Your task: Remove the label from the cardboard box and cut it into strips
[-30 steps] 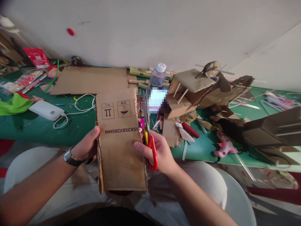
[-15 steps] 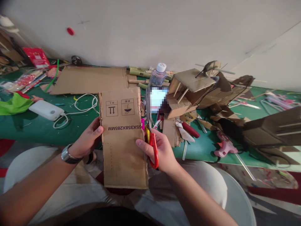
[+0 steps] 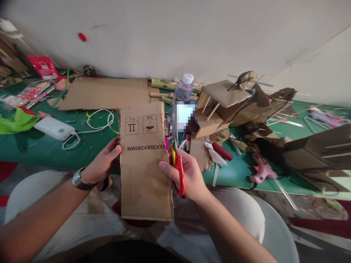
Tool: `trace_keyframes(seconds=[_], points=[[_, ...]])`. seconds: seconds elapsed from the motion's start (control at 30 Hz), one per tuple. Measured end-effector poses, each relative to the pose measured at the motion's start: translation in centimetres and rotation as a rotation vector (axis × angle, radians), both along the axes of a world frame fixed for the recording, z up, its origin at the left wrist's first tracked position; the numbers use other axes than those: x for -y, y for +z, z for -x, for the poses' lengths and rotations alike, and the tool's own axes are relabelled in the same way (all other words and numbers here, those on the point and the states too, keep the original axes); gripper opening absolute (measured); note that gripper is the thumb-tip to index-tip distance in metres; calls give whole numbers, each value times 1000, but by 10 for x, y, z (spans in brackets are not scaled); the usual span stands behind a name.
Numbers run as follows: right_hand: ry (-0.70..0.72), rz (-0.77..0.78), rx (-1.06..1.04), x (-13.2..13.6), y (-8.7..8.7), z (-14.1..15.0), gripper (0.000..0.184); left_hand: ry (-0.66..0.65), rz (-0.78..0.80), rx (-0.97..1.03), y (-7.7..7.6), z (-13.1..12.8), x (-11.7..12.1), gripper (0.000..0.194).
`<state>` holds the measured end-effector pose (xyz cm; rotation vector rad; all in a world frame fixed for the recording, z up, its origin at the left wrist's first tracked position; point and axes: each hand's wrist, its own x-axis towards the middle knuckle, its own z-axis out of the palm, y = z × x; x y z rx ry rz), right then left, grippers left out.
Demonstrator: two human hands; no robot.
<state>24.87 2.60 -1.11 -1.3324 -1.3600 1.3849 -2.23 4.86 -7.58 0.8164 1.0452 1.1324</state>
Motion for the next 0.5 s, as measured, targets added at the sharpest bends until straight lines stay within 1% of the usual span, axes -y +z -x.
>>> trace_keyframes(seconds=[0.1,0.27,0.37,0.5], points=[[2,-13,0,0,-1,0,37,0,20,15,0,0,0,67],[4,-22,10,0,-2,1,39,2,40,-9,0,0,-1,77],[19,-16,1,1,-2,2,38,-14,13,-33,1,1,0,78],[15,13,4,2,-2,5,40,-29,-52,-117,2,2,0,77]])
